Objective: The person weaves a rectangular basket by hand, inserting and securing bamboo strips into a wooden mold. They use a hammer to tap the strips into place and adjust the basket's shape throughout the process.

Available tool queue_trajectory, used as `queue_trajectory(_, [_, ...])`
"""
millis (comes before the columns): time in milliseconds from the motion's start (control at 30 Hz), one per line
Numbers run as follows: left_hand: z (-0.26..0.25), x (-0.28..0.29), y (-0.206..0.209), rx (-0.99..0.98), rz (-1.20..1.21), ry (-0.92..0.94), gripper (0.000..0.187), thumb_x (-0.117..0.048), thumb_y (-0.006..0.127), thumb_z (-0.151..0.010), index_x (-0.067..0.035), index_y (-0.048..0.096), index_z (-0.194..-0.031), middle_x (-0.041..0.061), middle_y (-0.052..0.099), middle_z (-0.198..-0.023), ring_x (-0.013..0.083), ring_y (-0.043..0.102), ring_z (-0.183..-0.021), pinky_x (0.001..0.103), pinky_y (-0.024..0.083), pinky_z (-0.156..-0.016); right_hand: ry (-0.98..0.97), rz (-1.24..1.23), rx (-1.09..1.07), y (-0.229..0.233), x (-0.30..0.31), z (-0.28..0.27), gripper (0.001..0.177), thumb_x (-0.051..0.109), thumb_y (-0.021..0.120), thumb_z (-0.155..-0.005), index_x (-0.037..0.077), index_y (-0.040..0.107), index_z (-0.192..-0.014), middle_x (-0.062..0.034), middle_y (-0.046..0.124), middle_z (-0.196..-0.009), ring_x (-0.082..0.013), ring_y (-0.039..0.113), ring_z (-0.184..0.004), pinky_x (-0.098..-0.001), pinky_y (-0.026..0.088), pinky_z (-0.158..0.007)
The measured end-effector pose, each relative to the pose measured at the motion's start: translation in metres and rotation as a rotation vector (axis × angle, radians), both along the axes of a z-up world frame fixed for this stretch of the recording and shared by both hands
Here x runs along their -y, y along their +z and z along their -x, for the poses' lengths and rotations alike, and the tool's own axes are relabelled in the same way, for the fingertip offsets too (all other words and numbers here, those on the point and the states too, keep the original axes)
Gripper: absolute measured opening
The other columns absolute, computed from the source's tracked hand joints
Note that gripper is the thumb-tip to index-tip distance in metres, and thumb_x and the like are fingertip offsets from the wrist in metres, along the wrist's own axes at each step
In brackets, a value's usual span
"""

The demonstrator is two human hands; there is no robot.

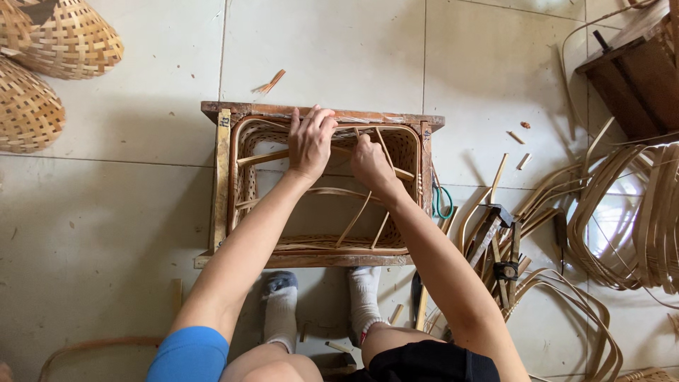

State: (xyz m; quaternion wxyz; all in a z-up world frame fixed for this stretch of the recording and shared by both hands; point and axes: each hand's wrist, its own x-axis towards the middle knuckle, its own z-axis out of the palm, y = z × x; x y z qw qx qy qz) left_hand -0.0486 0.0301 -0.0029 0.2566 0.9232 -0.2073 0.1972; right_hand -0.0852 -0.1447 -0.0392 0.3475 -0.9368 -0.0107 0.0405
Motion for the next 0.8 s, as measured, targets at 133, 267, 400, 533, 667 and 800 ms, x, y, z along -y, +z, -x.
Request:
queue_trajectory(133, [-0.009, 0.002, -0.006, -0.038, 0.002, -0.003, 0.01, -0.015, 0.065, -0.1, -0.01, 0.072, -0.094, 0.003, 0.074, -0.114, 0.0259, 0.067, -0.118, 0.067, 0.041, -0.111, 0.029, 0.035, -0.069, -0.011, -0.005, -0.013, 0.013, -0.001, 0.044, -0.096, -0.012, 0.051, -0.092, -0.034, 0.063, -0.065, -0.0418, 0.07, -0.054, -0.0445, 0.054, -0.037])
queue_trajectory(267, [-0.008, -0.001, -0.013, 0.008, -0.03, -0.022, 0.004, -0.014, 0.073, -0.097, -0.011, 0.072, -0.099, 0.004, 0.072, -0.121, 0.0286, 0.065, -0.122, 0.065, 0.038, -0.114, 0.049, 0.098, -0.07, -0.002, -0.008, -0.005, 0.013, -0.001, 0.042, -0.099, -0.01, 0.052, -0.099, -0.0303, 0.066, -0.069, -0.0378, 0.071, -0.054, -0.0415, 0.057, -0.038])
queue_trajectory(400, [-0.017, -0.024, -0.007, -0.022, -0.006, -0.089, 0.018, -0.015, 0.081, -0.081, -0.012, 0.071, -0.097, 0.008, 0.07, -0.124, 0.0374, 0.058, -0.126, 0.071, 0.023, -0.114, 0.126, 0.432, -0.208, 0.04, -0.006, -0.002, 0.03, 0.027, 0.056, -0.107, -0.003, 0.055, -0.105, -0.0255, 0.073, -0.089, -0.0377, 0.073, -0.078, -0.0458, 0.056, -0.058])
queue_trajectory(533, [-0.022, -0.061, -0.011, -0.045, 0.027, -0.176, 0.03, -0.013, 0.081, -0.082, -0.014, 0.068, -0.109, 0.008, 0.067, -0.136, 0.0351, 0.052, -0.135, 0.072, 0.012, -0.118, 0.135, 0.399, 0.316, 0.069, -0.018, -0.013, 0.041, 0.027, 0.065, -0.099, -0.001, 0.056, -0.127, -0.0218, 0.061, -0.124, -0.0347, 0.063, -0.113, -0.0472, 0.056, -0.089])
queue_trajectory(667, [-0.024, -0.076, -0.02, -0.066, -0.033, -0.242, 0.033, -0.006, 0.077, -0.089, -0.012, 0.063, -0.119, 0.011, 0.059, -0.148, 0.0325, 0.051, -0.141, 0.071, 0.012, -0.122, 0.261, 0.428, 0.622, 0.069, -0.036, -0.032, 0.067, 0.032, 0.075, -0.085, 0.004, 0.051, -0.141, -0.0175, 0.057, -0.131, -0.0384, 0.055, -0.123, -0.0543, 0.042, -0.107])
queue_trajectory(800, [-0.023, -0.073, -0.029, -0.063, -0.058, -0.177, 0.03, -0.004, 0.076, -0.091, -0.011, 0.062, -0.117, 0.009, 0.059, -0.145, 0.0299, 0.054, -0.14, 0.071, 0.012, -0.123, 0.324, 0.406, 0.461, 0.06, -0.039, -0.042, 0.072, 0.016, 0.079, -0.086, 0.006, 0.05, -0.15, -0.0125, 0.06, -0.126, -0.0344, 0.057, -0.115, -0.0518, 0.043, -0.114])
